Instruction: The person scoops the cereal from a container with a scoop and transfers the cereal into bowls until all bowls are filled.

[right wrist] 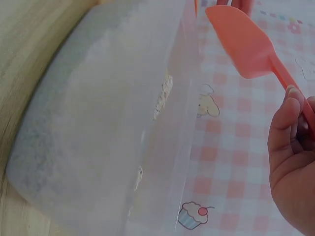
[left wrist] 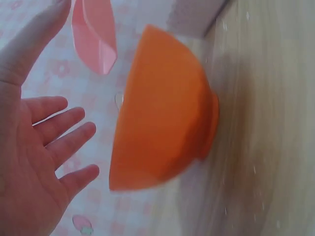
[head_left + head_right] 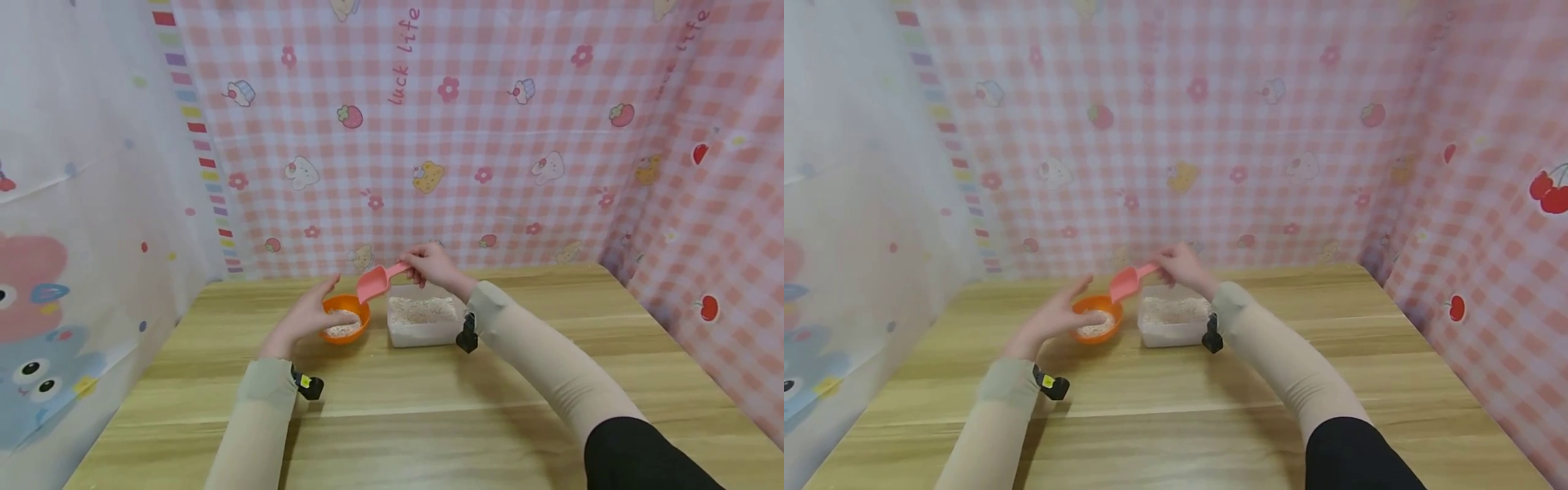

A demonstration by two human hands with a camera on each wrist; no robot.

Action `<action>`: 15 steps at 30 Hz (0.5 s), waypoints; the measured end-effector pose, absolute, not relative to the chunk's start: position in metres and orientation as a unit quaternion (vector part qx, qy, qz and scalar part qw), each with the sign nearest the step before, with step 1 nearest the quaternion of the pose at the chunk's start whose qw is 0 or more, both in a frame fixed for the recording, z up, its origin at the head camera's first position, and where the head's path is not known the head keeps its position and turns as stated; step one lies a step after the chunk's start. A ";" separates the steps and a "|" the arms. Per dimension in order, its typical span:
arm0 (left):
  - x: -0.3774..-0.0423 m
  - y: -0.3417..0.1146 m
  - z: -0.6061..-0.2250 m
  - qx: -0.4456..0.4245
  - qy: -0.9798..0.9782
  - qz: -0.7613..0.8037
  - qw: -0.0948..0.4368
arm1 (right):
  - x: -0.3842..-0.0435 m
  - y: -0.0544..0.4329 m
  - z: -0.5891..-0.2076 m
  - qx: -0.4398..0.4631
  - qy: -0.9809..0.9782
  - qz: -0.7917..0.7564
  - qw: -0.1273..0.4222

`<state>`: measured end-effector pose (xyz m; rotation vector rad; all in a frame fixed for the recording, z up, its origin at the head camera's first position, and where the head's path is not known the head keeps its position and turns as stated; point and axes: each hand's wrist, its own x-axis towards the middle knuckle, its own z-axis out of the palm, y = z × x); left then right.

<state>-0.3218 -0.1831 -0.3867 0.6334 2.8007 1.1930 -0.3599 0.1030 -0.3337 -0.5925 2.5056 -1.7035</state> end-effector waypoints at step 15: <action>-0.327 -0.149 -0.382 0.237 0.903 0.358 0.028 | -0.359 0.147 -0.315 -0.165 0.804 -0.571 0.020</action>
